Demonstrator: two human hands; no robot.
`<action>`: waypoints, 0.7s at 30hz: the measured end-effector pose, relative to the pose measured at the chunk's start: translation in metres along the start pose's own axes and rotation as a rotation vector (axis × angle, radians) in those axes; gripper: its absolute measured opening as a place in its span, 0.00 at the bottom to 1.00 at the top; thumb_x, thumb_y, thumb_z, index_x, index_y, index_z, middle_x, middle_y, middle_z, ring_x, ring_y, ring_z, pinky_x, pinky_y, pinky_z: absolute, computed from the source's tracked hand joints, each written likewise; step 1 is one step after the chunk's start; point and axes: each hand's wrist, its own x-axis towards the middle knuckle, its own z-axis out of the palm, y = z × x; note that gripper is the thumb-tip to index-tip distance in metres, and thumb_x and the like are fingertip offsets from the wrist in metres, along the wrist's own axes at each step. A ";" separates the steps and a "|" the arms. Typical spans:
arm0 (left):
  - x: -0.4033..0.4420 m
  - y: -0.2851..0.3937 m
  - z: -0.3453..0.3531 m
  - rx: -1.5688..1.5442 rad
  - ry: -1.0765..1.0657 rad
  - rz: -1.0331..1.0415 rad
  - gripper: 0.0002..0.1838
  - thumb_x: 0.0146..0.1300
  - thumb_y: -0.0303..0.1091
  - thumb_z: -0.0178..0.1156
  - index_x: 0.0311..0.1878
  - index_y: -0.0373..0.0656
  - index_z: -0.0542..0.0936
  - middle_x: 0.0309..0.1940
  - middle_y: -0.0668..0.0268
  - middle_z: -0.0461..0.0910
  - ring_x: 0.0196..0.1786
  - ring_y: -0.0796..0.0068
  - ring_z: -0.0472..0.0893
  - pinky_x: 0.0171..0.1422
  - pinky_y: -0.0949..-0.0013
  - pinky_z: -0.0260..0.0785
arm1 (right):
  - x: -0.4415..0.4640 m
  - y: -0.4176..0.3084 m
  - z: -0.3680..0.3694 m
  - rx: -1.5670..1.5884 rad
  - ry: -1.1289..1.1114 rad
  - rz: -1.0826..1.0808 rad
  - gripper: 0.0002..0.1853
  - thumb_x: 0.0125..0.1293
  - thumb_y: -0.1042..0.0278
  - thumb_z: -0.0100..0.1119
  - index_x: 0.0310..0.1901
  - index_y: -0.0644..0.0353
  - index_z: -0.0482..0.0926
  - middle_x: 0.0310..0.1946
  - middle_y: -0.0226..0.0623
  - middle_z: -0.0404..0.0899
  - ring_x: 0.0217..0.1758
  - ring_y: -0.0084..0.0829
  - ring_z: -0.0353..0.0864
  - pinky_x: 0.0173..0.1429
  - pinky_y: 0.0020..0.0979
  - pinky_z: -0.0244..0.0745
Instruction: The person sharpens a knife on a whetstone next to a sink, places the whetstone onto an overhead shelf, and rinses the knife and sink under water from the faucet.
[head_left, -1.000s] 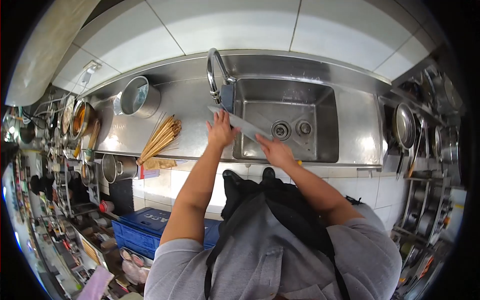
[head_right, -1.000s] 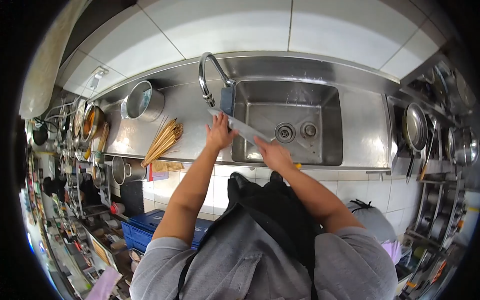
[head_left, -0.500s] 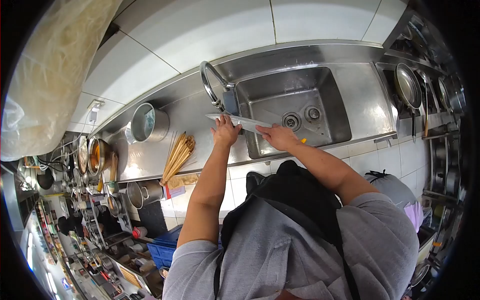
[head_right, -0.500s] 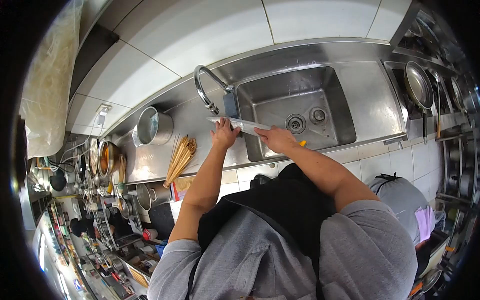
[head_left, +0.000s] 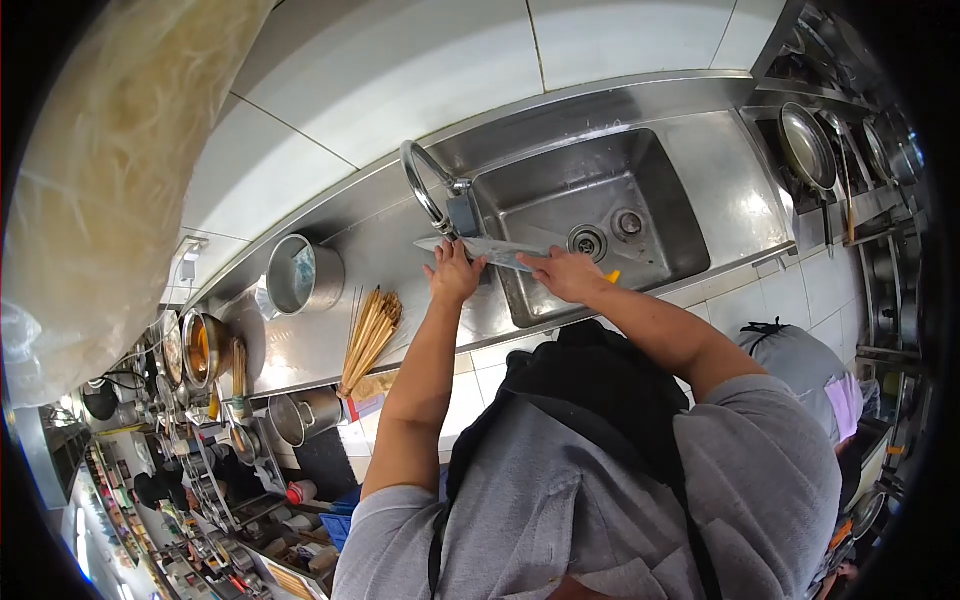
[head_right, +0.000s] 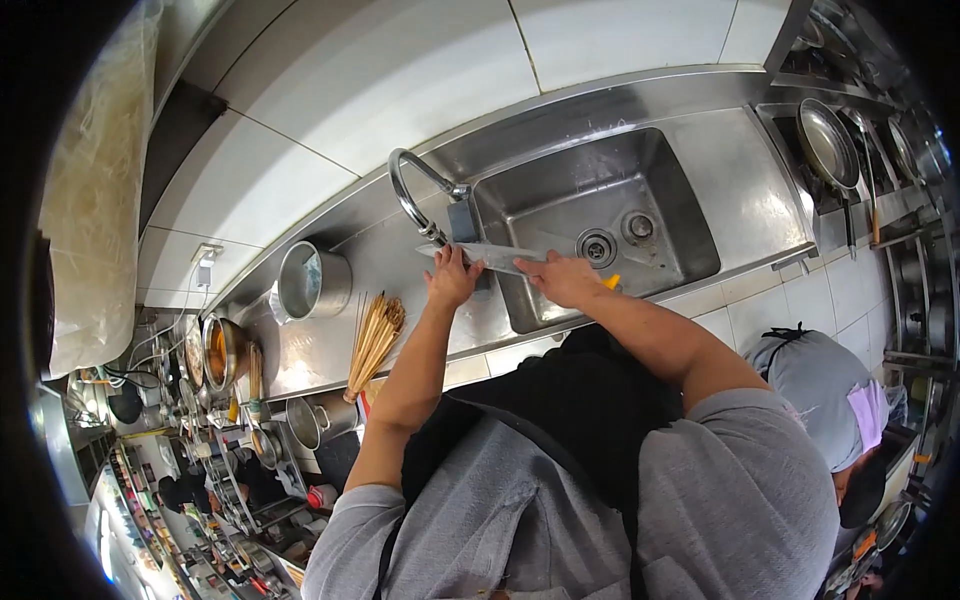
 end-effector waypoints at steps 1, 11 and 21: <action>-0.003 -0.005 0.006 -0.002 0.046 0.055 0.43 0.73 0.62 0.57 0.79 0.40 0.63 0.83 0.49 0.56 0.85 0.44 0.55 0.79 0.23 0.49 | -0.003 0.001 0.000 -0.002 0.031 -0.015 0.24 0.80 0.49 0.50 0.76 0.23 0.70 0.51 0.50 0.79 0.52 0.52 0.86 0.55 0.51 0.82; -0.064 -0.009 0.029 0.064 0.036 0.083 0.48 0.74 0.66 0.52 0.83 0.39 0.55 0.86 0.52 0.48 0.87 0.45 0.49 0.79 0.20 0.45 | -0.031 -0.003 0.028 0.094 -0.076 0.007 0.27 0.79 0.49 0.51 0.77 0.18 0.66 0.54 0.53 0.79 0.52 0.55 0.86 0.59 0.54 0.81; -0.045 -0.003 0.007 0.087 -0.007 0.081 0.48 0.75 0.67 0.49 0.84 0.39 0.55 0.86 0.52 0.49 0.88 0.47 0.47 0.82 0.23 0.40 | -0.029 -0.014 -0.003 0.081 -0.033 0.052 0.26 0.79 0.50 0.51 0.77 0.20 0.68 0.57 0.54 0.79 0.54 0.55 0.85 0.61 0.53 0.80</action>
